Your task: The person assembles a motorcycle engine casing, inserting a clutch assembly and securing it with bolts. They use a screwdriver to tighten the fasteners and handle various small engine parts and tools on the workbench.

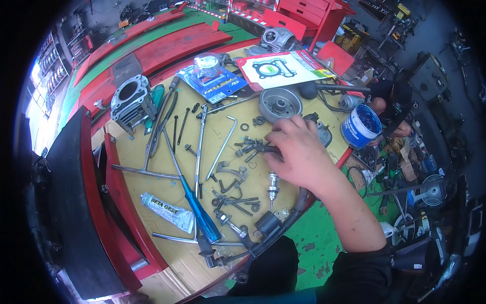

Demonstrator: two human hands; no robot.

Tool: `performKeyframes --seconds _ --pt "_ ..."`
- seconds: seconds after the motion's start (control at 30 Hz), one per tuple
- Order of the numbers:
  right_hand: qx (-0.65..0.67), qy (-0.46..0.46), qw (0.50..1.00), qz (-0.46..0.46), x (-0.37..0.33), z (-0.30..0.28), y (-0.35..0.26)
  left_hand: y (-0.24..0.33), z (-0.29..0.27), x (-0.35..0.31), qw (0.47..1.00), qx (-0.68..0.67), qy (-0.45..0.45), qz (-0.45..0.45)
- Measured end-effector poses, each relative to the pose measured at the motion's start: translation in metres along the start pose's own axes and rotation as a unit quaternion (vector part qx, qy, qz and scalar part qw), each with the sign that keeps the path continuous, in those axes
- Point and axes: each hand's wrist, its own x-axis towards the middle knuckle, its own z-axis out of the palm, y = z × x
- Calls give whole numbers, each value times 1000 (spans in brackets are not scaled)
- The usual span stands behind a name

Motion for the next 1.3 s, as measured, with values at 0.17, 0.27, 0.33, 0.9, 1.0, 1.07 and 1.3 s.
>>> performKeyframes --seconds 0.17,0.27,0.33,0.9,1.0,1.07,1.3 --pt "9 -106 994 32 11 4 4 -4 -1 3 1000 -19 -7 14" --pt "-14 -61 998 28 8 1 10 -5 1 3 1000 1 -7 13" --pt "-40 -42 997 42 6 -2 10 -5 2 3 1000 9 -6 11" --pt "200 -68 964 160 52 -7 50 -8 4 1 999 29 -2 20" --pt "17 12 983 183 60 3 61 -7 3 0 999 32 -1 20" --pt "0 -78 963 257 71 8 55 -8 3 -1 999 33 -1 19" --pt "124 -112 933 320 88 9 67 -10 1 -2 999 35 0 20"
